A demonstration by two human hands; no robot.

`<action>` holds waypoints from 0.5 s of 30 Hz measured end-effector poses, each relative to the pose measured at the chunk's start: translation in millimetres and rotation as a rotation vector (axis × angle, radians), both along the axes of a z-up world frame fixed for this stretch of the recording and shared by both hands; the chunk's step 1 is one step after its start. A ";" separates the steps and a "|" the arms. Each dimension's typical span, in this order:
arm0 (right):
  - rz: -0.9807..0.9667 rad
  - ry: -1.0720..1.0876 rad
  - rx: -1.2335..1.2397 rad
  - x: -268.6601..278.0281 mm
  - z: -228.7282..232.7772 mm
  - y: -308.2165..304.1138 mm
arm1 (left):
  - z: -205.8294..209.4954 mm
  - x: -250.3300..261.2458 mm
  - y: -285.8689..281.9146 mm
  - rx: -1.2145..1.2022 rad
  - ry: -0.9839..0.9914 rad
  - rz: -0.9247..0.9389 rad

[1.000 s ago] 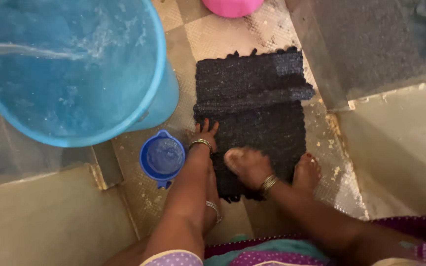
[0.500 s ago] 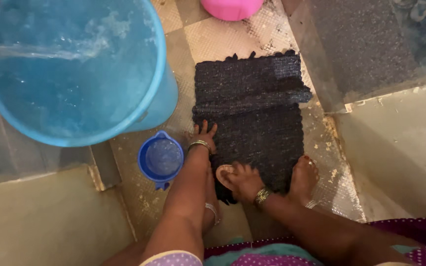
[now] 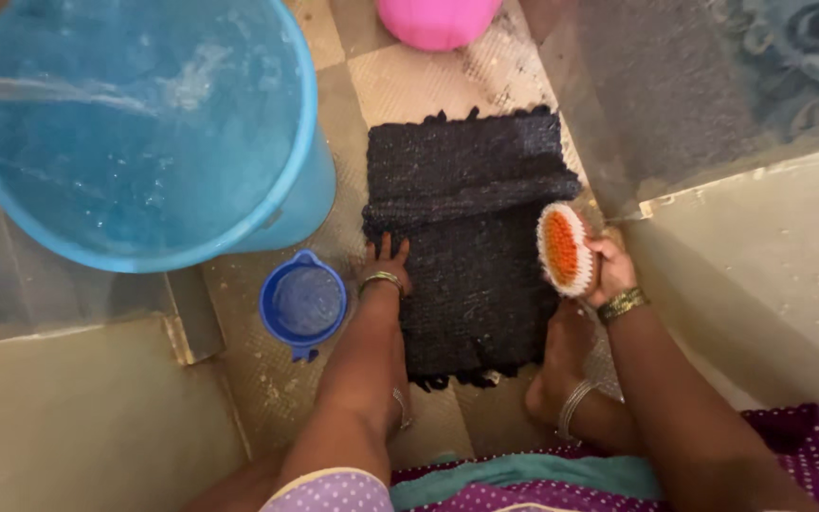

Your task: The person cleans a small dark rug by hand on a bathroom floor, using a brush to scrub the surface with water poured from a small pitcher, and then folding and scrubbing sections of the rug.

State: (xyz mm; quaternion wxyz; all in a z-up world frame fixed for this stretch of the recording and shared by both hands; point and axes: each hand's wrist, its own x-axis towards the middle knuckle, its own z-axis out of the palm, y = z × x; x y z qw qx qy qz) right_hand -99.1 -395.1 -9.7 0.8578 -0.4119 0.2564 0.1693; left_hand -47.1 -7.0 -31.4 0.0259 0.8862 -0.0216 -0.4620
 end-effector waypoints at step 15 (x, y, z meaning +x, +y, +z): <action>0.358 -0.350 0.200 3.9 206.2 34.4 | 143.9 18.7 -62.8 -0.714 -0.482 0.108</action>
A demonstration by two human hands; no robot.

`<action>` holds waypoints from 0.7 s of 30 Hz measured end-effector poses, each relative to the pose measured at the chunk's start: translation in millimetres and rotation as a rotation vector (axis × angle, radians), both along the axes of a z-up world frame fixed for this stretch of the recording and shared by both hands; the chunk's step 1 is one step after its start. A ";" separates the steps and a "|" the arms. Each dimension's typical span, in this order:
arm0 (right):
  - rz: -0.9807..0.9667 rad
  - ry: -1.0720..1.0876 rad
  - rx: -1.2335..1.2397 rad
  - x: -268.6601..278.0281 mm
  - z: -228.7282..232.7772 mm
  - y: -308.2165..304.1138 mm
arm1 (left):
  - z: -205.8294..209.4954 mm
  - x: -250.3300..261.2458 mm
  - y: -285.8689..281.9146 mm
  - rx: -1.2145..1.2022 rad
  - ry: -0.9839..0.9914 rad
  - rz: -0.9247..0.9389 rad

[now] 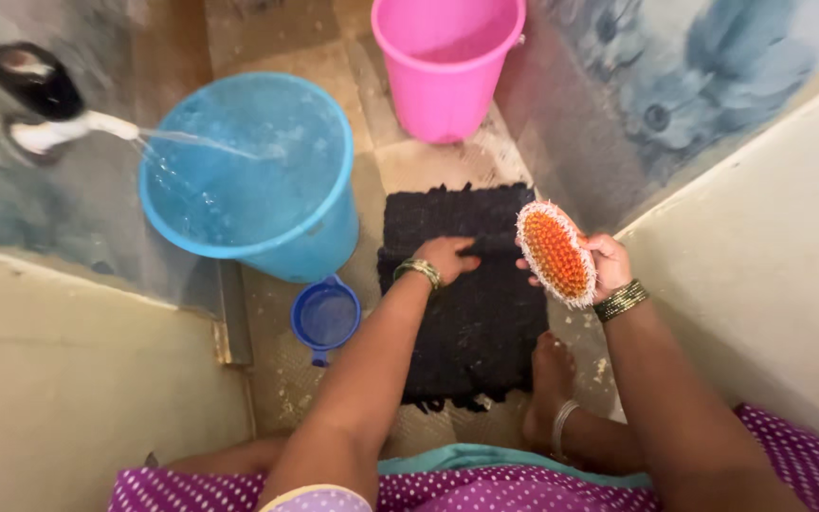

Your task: The person cleans a small dark rug by hand on a bathroom floor, using a brush to scrub the surface with water poured from a small pitcher, and then folding and scrubbing sections of the rug.

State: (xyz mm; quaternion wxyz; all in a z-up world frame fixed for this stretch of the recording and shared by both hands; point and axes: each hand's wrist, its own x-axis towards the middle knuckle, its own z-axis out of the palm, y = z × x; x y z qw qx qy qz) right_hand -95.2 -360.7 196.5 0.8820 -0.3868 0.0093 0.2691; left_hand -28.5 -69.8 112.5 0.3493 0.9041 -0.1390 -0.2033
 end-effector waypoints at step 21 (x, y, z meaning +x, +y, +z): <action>0.053 -0.339 -0.313 -67.3 101.7 3.0 | 167.2 -87.7 -35.5 -0.754 -0.120 0.106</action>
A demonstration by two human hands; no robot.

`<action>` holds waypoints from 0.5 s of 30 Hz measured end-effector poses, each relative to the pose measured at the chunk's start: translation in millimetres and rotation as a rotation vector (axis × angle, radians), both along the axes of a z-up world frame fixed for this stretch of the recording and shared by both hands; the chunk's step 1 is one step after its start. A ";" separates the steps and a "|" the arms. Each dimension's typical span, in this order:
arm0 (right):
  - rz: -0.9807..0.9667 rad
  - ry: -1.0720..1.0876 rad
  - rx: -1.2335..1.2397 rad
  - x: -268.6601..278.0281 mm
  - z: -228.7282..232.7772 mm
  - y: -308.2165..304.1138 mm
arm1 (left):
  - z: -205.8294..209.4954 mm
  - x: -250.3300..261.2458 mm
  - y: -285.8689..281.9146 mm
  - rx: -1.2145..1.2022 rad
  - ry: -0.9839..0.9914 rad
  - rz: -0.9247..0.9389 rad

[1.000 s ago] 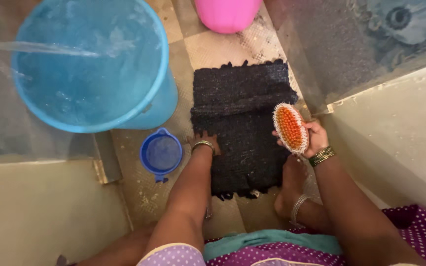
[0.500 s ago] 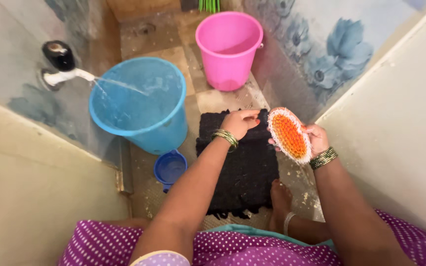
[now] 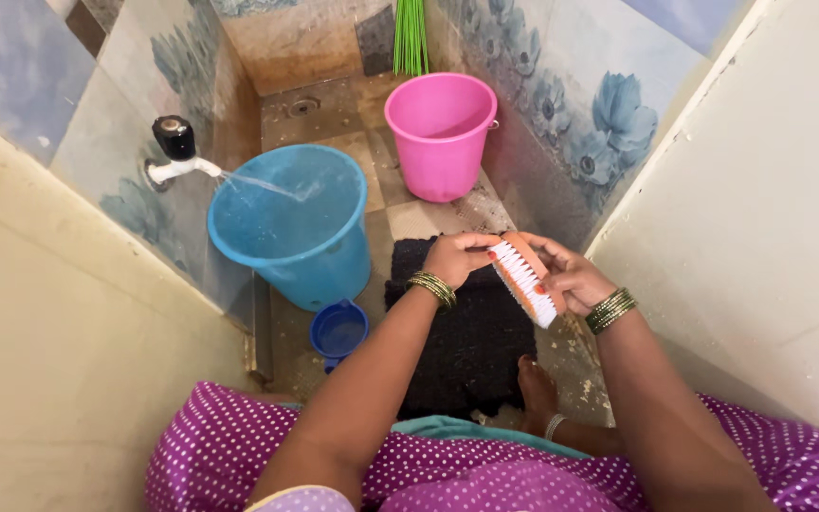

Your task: The person cleans a small dark rug by hand on a bathroom floor, using a brush to scrub the surface with water poured from a small pitcher, and then folding and scrubbing sections of the rug.

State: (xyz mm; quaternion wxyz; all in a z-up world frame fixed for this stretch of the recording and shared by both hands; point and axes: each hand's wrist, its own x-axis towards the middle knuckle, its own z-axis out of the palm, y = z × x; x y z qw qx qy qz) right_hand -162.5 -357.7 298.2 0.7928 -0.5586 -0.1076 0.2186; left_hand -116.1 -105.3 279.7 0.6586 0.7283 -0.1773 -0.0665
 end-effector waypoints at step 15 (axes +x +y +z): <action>-0.158 -0.335 -0.635 3.0 2.4 50.4 | -26.4 -3.4 11.0 -0.425 0.133 -0.131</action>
